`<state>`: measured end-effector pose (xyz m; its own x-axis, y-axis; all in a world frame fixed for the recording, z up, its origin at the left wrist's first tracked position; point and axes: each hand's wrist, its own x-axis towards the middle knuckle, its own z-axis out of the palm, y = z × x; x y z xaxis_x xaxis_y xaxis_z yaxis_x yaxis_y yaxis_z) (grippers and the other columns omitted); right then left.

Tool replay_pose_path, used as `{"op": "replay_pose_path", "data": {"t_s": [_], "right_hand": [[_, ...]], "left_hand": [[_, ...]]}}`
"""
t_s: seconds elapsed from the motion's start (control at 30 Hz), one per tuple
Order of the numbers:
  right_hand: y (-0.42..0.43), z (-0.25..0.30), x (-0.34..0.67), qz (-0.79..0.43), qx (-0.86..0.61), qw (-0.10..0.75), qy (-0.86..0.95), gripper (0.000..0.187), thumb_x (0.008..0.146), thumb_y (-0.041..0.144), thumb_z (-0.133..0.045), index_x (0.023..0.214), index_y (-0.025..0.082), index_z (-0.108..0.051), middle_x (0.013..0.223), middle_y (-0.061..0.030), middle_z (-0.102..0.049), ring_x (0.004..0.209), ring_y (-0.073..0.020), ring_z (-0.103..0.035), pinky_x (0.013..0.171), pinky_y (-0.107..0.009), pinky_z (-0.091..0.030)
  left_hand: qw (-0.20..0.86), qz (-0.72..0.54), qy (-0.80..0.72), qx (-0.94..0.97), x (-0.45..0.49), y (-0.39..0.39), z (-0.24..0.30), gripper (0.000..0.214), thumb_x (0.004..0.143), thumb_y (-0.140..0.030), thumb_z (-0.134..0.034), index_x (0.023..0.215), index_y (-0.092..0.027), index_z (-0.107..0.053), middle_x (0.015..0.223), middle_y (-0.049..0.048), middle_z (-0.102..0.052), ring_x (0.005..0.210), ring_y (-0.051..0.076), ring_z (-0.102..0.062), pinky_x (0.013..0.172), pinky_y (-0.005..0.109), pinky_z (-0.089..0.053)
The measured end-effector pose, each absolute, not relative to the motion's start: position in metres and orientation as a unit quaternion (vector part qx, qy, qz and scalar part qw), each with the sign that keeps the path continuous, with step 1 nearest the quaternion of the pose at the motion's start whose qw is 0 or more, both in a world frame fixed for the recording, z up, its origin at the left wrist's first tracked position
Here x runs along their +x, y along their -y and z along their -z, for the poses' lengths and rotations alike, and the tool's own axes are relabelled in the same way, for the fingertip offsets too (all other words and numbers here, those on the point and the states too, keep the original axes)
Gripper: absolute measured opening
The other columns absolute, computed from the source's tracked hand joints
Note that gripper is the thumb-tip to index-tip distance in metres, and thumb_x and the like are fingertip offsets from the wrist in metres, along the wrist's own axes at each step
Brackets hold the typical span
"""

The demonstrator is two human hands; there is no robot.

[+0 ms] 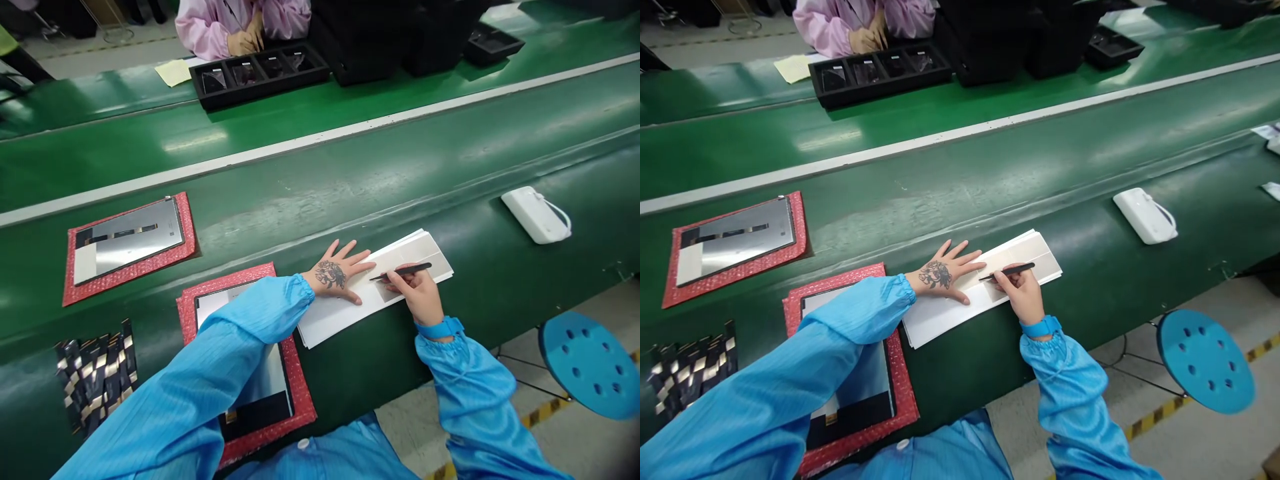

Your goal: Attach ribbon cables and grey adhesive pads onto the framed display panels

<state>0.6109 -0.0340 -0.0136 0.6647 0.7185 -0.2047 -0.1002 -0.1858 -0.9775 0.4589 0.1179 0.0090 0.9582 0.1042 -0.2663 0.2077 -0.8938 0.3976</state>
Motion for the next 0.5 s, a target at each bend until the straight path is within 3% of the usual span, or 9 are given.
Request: {"op": "replay_pose_path", "data": {"t_s": [0.17,0.33,0.5], "right_hand": [[0.031,0.014,0.613,-0.358,-0.691,0.587,0.223,0.058,0.05,0.065,-0.088,0.08,0.025,-0.059,0.072,-0.0011,-0.072,0.072,-0.0257,-0.074,0.055,-0.033,-0.061],[0.026,0.015,0.615,-0.362,-0.696,0.569,0.248,0.051,0.06,0.061,-0.085,0.082,0.022,-0.061,0.069,-0.0017,-0.071,0.067,-0.0212,-0.073,0.059,-0.032,-0.062],[0.026,0.02,0.613,-0.304,-0.699,0.574,0.298,0.05,0.064,0.064,-0.08,0.081,0.023,-0.058,0.067,0.0001,-0.069,0.061,-0.0224,-0.071,0.061,-0.041,-0.063]], "left_hand": [[0.219,0.114,-0.081,0.966,0.459,-0.118,-0.006,0.092,0.081,-0.066,-0.064,0.157,-0.028,-0.029,0.166,0.0062,-0.019,0.154,0.039,-0.004,0.121,0.063,0.003],[0.225,0.131,-0.094,0.961,0.462,-0.118,-0.015,0.09,0.081,-0.065,-0.064,0.156,-0.027,-0.031,0.166,0.007,-0.021,0.154,0.039,-0.005,0.121,0.064,0.002],[0.243,0.199,-0.08,0.946,0.474,-0.133,-0.032,0.078,0.08,-0.063,-0.063,0.15,-0.034,-0.043,0.165,0.0024,-0.025,0.153,0.037,-0.01,0.121,0.064,-0.002]]}}
